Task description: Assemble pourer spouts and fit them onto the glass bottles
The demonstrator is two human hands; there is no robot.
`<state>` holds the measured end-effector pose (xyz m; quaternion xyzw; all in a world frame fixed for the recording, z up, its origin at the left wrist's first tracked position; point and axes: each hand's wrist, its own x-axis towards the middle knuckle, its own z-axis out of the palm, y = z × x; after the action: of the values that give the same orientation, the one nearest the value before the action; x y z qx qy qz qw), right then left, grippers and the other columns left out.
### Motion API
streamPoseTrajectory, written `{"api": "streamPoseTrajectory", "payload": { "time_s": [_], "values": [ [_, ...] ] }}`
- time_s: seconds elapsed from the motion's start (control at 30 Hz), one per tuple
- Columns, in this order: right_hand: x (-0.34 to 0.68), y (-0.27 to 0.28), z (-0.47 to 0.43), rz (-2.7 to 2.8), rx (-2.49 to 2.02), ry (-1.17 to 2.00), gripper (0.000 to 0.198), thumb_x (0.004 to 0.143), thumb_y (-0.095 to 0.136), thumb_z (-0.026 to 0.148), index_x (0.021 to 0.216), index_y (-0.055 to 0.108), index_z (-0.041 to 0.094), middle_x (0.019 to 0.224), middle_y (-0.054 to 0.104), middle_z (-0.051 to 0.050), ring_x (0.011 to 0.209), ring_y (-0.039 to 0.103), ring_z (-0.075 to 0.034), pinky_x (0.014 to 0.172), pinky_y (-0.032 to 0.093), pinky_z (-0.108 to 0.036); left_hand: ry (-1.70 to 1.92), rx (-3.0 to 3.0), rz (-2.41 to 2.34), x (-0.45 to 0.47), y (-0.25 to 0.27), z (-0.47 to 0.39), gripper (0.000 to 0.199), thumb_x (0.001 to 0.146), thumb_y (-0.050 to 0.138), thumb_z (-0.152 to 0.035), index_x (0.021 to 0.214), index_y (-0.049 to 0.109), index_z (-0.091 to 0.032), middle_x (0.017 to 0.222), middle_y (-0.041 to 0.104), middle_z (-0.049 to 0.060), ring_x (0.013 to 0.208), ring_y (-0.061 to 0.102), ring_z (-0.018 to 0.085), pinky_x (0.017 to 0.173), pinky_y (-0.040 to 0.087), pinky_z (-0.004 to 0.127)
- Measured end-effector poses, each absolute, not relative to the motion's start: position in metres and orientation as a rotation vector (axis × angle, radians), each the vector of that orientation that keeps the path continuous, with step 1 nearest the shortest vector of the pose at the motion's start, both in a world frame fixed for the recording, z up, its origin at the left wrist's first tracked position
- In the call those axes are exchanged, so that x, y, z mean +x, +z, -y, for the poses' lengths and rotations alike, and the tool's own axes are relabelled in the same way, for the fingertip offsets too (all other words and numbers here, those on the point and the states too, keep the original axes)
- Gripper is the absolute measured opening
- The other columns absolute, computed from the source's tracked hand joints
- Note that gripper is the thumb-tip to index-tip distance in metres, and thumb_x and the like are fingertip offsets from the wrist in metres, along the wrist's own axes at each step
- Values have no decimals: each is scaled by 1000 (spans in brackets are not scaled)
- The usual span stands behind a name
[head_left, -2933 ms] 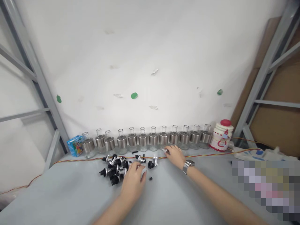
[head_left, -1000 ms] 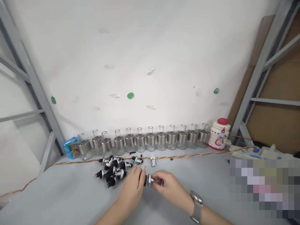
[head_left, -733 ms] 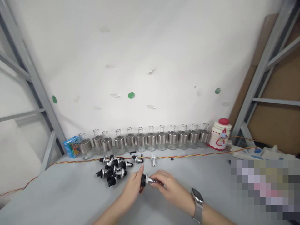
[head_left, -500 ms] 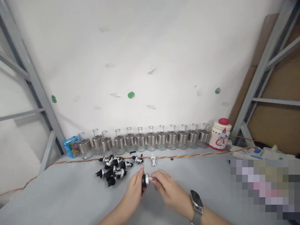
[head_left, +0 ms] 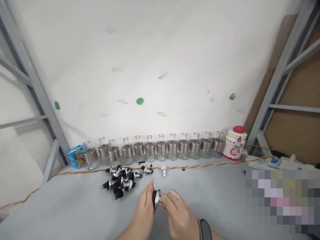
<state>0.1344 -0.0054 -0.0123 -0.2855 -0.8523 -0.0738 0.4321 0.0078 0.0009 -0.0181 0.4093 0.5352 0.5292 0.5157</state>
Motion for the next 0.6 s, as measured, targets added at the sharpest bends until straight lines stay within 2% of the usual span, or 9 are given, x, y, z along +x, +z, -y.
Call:
{"api": "streamPoseTrajectory", "payload": {
  "time_s": [0.17,0.27,0.33,0.4,0.5,0.6],
  "values": [
    [134,-18,7,2102,-733,-218,28,73,27,-3,86,46,15,67,50,-7,58,39,-18,53,36,-32,1308,988,-1285,7,-23,3,36,71,55,-49,91,60,-20,95,62,3,87,53,17,67,41,19],
    [133,-19,7,2105,-692,-191,27,73,28,-2,82,45,17,67,50,-6,58,39,-18,52,36,-31,1294,1005,-1286,7,-24,4,38,70,57,-47,98,59,-21,105,59,4,92,51,18,69,41,19],
    [132,-16,6,2084,-694,-97,26,75,28,-1,82,45,17,68,50,-5,60,41,-18,53,37,-30,1306,1019,-1260,8,-21,4,37,70,57,-47,96,58,-22,100,61,3,89,52,17,69,41,19],
    [132,-11,3,2051,-762,70,24,79,28,2,84,45,18,70,50,-5,65,44,-18,56,39,-29,1298,1023,-1236,9,-14,3,35,71,54,-50,91,57,-22,81,61,1,74,54,14,61,41,19],
    [137,-1,-3,2043,-896,336,20,87,28,11,81,44,20,70,50,-2,67,47,-15,61,41,-27,1232,1093,-1193,12,-2,3,37,73,44,-57,74,51,-21,49,44,-6,45,39,9,44,33,18],
    [145,6,-10,2156,-907,338,20,90,27,18,81,45,20,72,52,-2,69,48,-14,63,40,-26,1202,1145,-1180,13,8,3,43,71,42,-63,65,44,-20,42,31,-10,38,28,7,38,24,18]
  ]
}}
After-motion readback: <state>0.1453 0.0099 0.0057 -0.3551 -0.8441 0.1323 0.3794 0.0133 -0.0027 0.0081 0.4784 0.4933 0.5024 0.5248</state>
